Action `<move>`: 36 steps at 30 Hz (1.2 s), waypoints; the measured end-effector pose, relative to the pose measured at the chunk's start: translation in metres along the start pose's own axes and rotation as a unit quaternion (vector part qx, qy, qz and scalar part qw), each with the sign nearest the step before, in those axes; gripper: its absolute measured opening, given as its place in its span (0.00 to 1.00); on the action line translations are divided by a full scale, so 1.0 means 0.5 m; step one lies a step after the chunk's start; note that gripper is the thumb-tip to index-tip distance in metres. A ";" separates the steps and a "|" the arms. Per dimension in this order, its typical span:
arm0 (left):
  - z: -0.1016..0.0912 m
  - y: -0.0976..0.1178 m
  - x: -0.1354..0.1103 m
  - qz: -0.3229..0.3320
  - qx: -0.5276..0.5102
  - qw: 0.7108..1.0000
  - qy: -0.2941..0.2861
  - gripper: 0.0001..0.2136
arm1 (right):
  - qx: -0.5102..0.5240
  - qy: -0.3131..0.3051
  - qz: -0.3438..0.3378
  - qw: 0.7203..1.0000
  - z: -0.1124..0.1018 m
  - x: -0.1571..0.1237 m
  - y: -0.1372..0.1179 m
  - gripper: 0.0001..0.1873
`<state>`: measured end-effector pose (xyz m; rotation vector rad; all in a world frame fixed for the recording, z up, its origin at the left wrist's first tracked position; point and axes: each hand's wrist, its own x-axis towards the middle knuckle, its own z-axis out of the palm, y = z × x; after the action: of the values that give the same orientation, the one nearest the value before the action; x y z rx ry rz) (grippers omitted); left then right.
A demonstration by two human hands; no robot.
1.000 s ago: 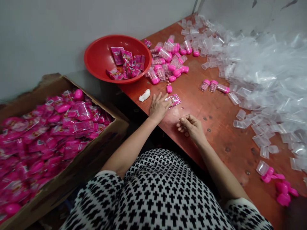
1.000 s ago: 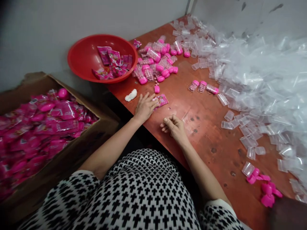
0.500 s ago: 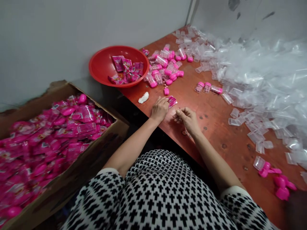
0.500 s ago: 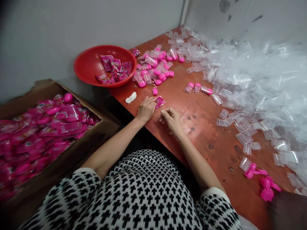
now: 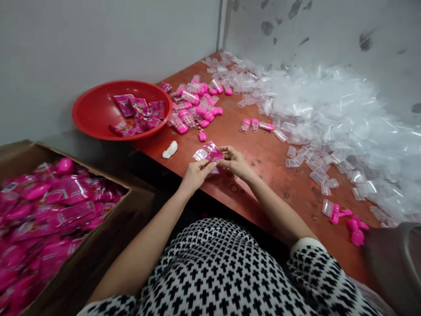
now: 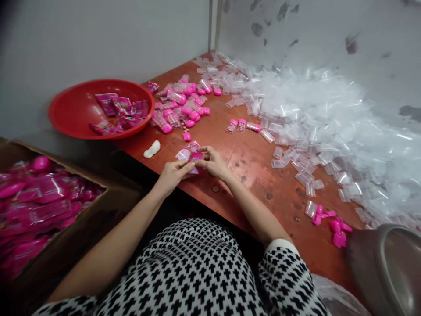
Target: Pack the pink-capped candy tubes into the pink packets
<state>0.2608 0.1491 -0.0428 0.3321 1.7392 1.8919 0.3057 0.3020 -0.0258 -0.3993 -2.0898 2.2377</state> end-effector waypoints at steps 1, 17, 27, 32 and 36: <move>0.000 0.000 0.001 -0.042 -0.029 0.998 -0.026 0.16 | -0.022 -0.026 0.008 0.999 -0.009 0.000 -0.005 0.22; 0.011 -0.003 -0.002 -0.138 -0.183 0.971 0.070 0.12 | -0.460 0.180 -0.006 0.869 -0.144 0.150 -0.067 0.19; -0.008 0.012 -0.012 -0.159 -0.294 0.932 0.141 0.07 | -0.623 0.205 0.058 0.753 -0.198 0.245 -0.066 0.18; -0.011 0.013 -0.010 -0.191 -0.389 0.891 0.137 0.04 | -0.510 0.121 0.011 0.851 -0.139 0.106 -0.058 0.24; -0.006 0.011 -0.008 -0.201 -0.437 0.865 0.143 0.04 | -0.139 0.032 0.028 0.989 -0.041 -0.051 -0.029 0.21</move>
<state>0.2615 0.1444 -0.0371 -0.6312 0.8221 2.2220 0.3330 0.3178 -0.0087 -0.5417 -2.3910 1.9329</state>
